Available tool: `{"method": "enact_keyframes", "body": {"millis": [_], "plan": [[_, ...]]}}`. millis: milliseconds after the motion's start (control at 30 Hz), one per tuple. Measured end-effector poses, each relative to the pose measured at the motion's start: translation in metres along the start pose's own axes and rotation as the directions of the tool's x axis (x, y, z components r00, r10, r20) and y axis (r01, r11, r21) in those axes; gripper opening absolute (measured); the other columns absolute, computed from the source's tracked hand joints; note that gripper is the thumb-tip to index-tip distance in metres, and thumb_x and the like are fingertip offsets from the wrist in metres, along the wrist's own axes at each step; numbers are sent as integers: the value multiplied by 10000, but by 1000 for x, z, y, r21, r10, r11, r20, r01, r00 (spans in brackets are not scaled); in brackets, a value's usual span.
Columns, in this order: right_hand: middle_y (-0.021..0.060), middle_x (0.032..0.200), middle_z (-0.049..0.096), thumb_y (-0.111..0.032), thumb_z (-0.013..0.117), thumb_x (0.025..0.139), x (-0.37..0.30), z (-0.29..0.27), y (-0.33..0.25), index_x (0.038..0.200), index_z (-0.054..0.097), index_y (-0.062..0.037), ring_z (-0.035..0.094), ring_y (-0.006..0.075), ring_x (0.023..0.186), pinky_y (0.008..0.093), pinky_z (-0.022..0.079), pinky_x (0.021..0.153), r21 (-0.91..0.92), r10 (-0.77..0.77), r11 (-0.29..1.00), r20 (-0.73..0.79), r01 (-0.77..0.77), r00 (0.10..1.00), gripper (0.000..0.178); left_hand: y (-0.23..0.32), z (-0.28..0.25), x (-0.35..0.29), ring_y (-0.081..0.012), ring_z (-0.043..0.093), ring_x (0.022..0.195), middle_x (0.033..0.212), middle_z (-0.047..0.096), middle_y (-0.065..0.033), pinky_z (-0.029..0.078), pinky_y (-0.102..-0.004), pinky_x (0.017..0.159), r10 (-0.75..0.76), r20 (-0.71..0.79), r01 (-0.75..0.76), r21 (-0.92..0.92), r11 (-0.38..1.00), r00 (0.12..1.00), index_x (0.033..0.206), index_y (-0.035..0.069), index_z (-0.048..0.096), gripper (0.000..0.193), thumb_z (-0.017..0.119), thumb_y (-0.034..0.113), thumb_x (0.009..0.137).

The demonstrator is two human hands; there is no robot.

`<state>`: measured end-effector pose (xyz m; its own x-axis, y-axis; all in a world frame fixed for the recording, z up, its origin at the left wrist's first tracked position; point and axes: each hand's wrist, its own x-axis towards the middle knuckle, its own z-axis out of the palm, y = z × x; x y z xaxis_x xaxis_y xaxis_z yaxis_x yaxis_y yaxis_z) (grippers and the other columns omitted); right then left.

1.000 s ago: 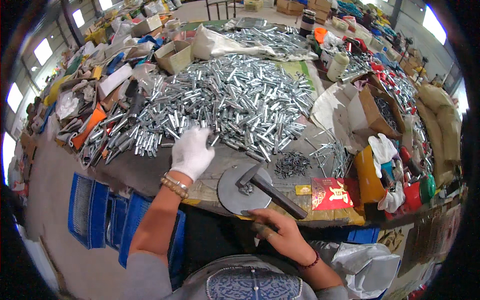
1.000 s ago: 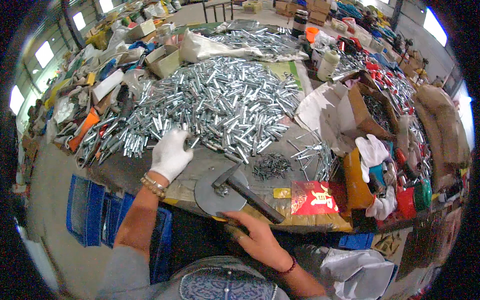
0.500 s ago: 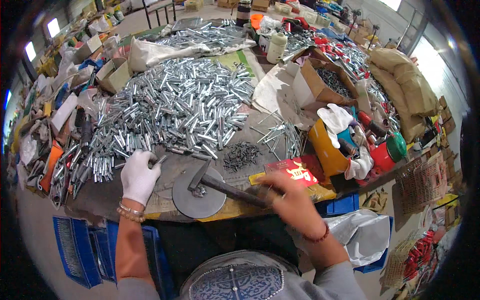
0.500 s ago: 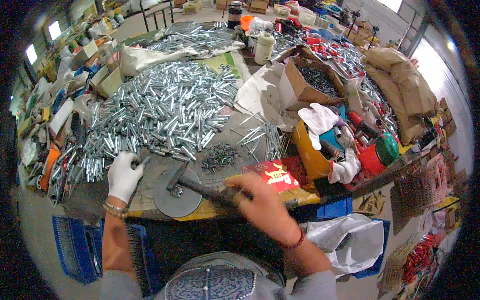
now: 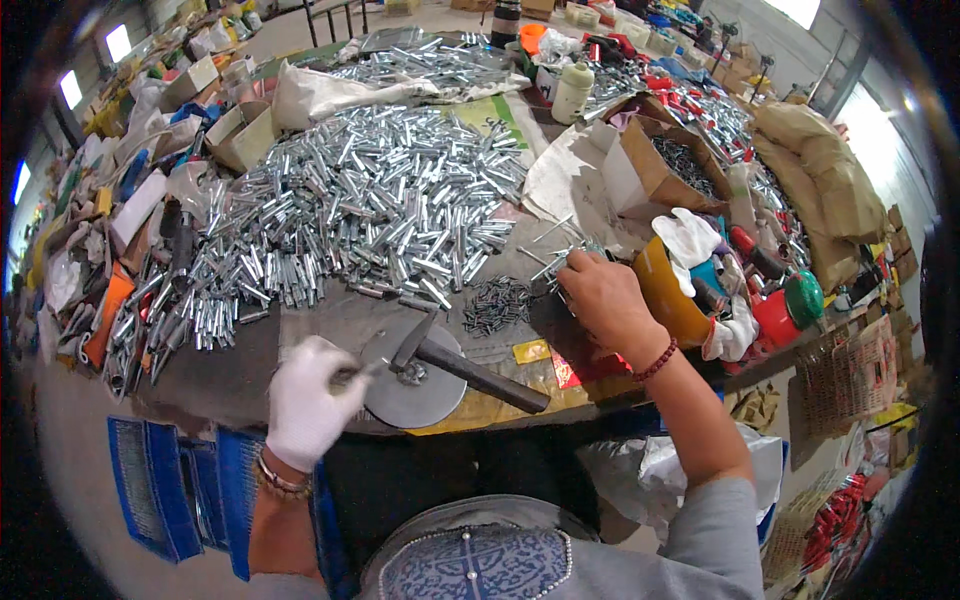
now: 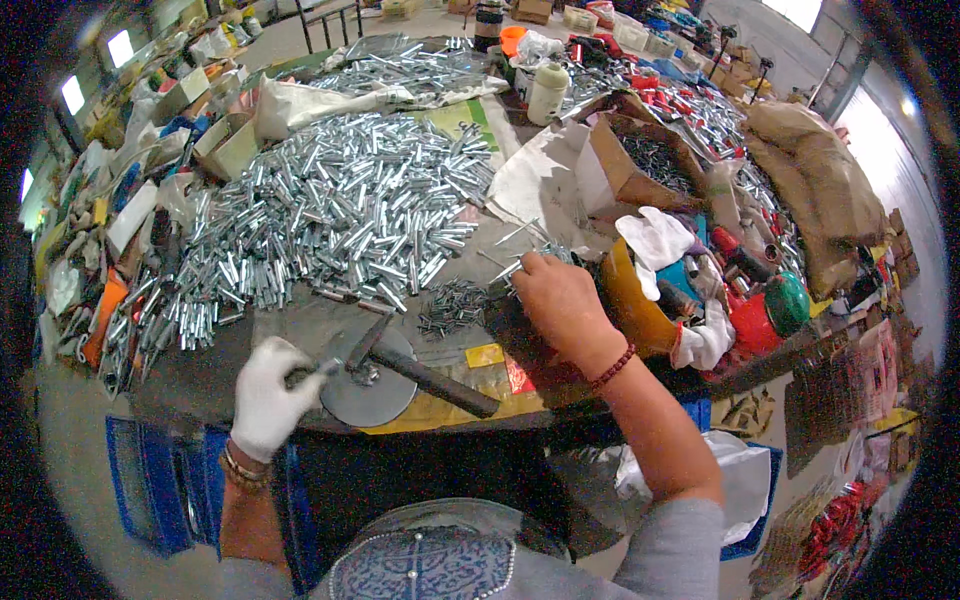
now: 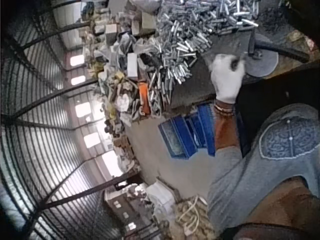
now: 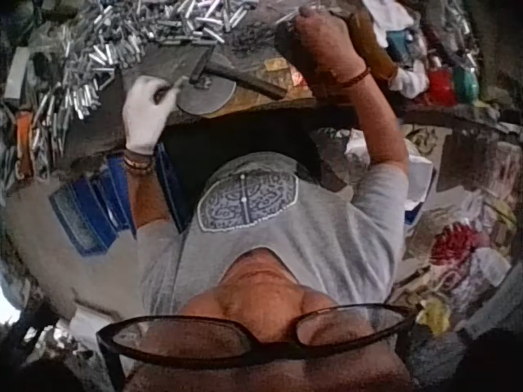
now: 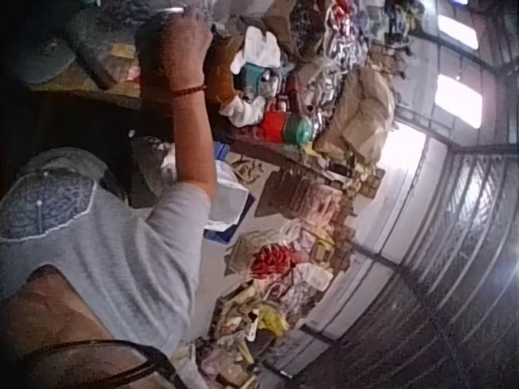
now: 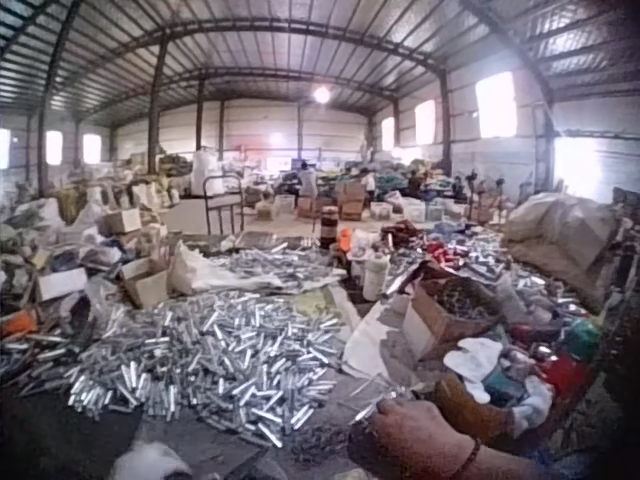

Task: The person assembles small metal components by hand, using a hammer to secure metal pins, metal rings, and fasteners into an assembly jig.

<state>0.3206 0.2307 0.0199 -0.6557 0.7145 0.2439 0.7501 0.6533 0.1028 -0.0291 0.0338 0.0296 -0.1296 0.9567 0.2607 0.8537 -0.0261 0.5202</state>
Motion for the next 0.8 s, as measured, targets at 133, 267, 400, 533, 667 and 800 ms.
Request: {"method": "enact_keyframes", "body": {"millis": [133, 267, 400, 533, 667, 800], "plan": [[95, 1028, 648, -74, 731, 810, 6, -4, 2, 1008, 688, -87, 695, 327, 1001, 458, 588, 808, 24, -135, 991, 44, 134, 990, 203, 17, 2, -12, -338, 686, 904, 928, 692, -133, 549, -425, 808, 89, 123, -77, -98, 992, 988, 871, 29, 741, 169, 848, 138, 798], [97, 1030, 641, -87, 765, 786, 10, -9, 7, 1019, 665, -86, 682, 330, 1021, 465, 583, 830, 32, -207, 978, 90, 205, 974, 254, 18, 6, -17, -348, 674, 960, 946, 697, -128, 540, -439, 865, 117, 155, -111, -51, 993, 981, 919, 53, 760, 190, 850, 160, 791], [97, 1035, 646, -72, 758, 791, 3, -8, 6, 1032, 686, -80, 684, 337, 1000, 472, 574, 830, 91, -157, 984, 38, 153, 987, 251, 21, 15, -14, -340, 664, 973, 959, 698, -114, 536, -436, 857, 196, 91, -188, -89, 978, 976, 949, 65, 767, 194, 848, 169, 807], [97, 1036, 684, -36, 775, 785, -9, -6, -7, 1031, 710, -77, 705, 345, 964, 446, 581, 815, 105, -109, 988, -34, 112, 993, 258, 19, 20, -18, -330, 662, 953, 948, 696, -101, 534, -431, 836, 199, 38, -194, -105, 975, 979, 935, 72, 769, 160, 836, 177, 835], [102, 1055, 720, 58, 745, 805, -29, -27, -64, 1075, 679, -48, 730, 271, 942, 355, 592, 824, 749, 179, 663, -183, 19, 967, 297, 18, 19, -26, -321, 661, 933, 941, 695, -95, 533, -427, 820, 183, 29, -181, -70, 981, 983, 917, 75, 767, 147, 835, 178, 837], [116, 1068, 695, 56, 727, 821, -46, -18, -137, 1050, 645, -31, 708, 256, 1008, 342, 563, 891, 980, 145, 112, 150, -167, 978, 259, 20, 24, -29, -312, 663, 915, 937, 697, -88, 535, -426, 807, 187, -49, -189, -39, 981, 981, 922, 77, 771, 148, 844, 158, 821]]}}
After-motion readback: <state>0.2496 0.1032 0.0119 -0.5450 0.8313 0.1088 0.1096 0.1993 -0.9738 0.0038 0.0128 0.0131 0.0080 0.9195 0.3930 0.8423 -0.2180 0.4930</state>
